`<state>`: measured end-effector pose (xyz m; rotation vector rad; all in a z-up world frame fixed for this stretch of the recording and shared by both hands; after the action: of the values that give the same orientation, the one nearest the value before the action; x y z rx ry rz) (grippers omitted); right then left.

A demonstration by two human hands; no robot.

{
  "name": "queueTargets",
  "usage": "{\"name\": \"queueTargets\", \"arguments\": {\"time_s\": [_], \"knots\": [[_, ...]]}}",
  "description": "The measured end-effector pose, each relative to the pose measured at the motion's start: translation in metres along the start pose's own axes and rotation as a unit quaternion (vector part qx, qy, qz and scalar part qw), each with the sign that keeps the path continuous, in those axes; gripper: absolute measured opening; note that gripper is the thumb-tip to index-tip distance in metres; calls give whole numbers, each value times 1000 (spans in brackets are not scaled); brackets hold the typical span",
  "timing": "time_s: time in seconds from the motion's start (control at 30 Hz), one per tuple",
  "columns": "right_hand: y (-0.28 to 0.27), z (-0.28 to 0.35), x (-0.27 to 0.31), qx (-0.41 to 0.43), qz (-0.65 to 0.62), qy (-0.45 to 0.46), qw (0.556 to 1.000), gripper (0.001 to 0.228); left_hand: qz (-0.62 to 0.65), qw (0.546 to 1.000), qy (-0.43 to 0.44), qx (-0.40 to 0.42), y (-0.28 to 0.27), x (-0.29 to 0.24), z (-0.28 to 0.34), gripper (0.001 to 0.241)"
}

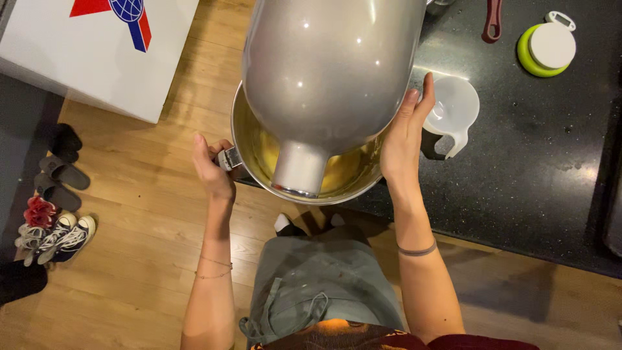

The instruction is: The person prepares dough in a stand mixer, using a spatula to scrape the sides of the bowl and adding water from a measuring cup.

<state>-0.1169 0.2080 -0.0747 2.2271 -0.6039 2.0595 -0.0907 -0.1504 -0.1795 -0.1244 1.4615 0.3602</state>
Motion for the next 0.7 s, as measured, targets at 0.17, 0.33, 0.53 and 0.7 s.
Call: {"name": "queueTargets", "arguments": {"time_s": [0.17,0.33,0.53,0.7], "knots": [[-1,-2,-5,-4,33,23,999,90,10,1000,-10,4,3,0,1,72],[-1,-3,-9,1,16,19,1000,85,22,1000,-8,-6,2,0,1,70],[-2,-4,-12,-4,7,16,1000,79,14,1000,-13,-10,2,2,1,72],[-2,-4,-11,-8,22,18,1000,77,-2,1000,-1,10,5,-2,0,76]]}}
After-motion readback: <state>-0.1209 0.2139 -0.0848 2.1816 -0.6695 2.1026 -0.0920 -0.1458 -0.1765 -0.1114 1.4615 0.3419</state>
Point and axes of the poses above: each hand's wrist, its own z-axis away from the middle knuckle, its own y-axis out of the palm, x = y × z, the point moved 8 cm from there along -z, towards the middle knuckle, and after that the axes turned 2 degrees about -z, right-handed, at the moved point
